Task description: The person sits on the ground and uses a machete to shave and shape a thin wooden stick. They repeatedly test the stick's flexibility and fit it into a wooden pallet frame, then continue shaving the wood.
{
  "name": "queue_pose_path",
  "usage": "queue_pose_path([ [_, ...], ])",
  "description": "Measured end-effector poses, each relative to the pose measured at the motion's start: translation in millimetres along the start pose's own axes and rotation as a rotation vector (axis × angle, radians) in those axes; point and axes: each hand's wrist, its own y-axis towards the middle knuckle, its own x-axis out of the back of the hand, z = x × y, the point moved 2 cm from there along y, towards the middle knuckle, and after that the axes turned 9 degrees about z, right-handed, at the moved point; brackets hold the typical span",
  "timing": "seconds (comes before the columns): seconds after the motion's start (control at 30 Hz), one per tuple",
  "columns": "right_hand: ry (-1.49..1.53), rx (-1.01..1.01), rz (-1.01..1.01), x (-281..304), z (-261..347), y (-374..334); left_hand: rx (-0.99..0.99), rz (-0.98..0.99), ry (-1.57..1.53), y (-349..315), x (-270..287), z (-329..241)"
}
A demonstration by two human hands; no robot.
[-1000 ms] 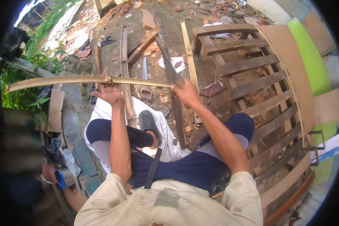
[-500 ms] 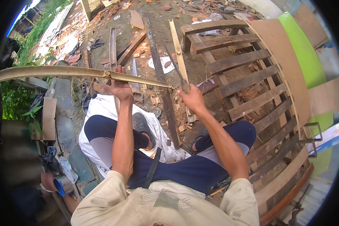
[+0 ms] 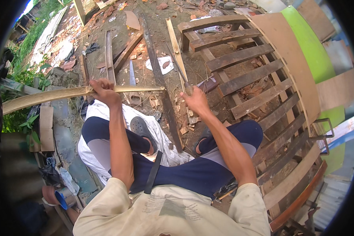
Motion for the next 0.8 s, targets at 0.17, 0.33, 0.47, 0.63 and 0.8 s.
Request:
queue_pose_path([
  [0.17,-0.007,-0.058,0.086,-7.3,9.9,-9.5,-0.003,0.074,-0.083,1.9,14.0,-39.2],
  [0.33,-0.096,-0.066,0.129,-28.4,-11.2,-10.6,0.052,0.128,-0.167,-7.0,28.2,-47.4],
  [0.47,-0.01,-0.146,0.128,-44.3,19.2,-25.7,0.084,0.126,-0.104,-11.0,36.5,-50.7],
  [0.63,0.147,0.038,-0.12,-93.7,10.0,-28.9,0.099,0.18,-0.087,-16.9,32.2,-33.8],
  [0.8,0.225,0.118,-0.133,-141.5,-24.6,-41.7,0.076,0.224,-0.073,-21.7,31.8,-15.3],
])
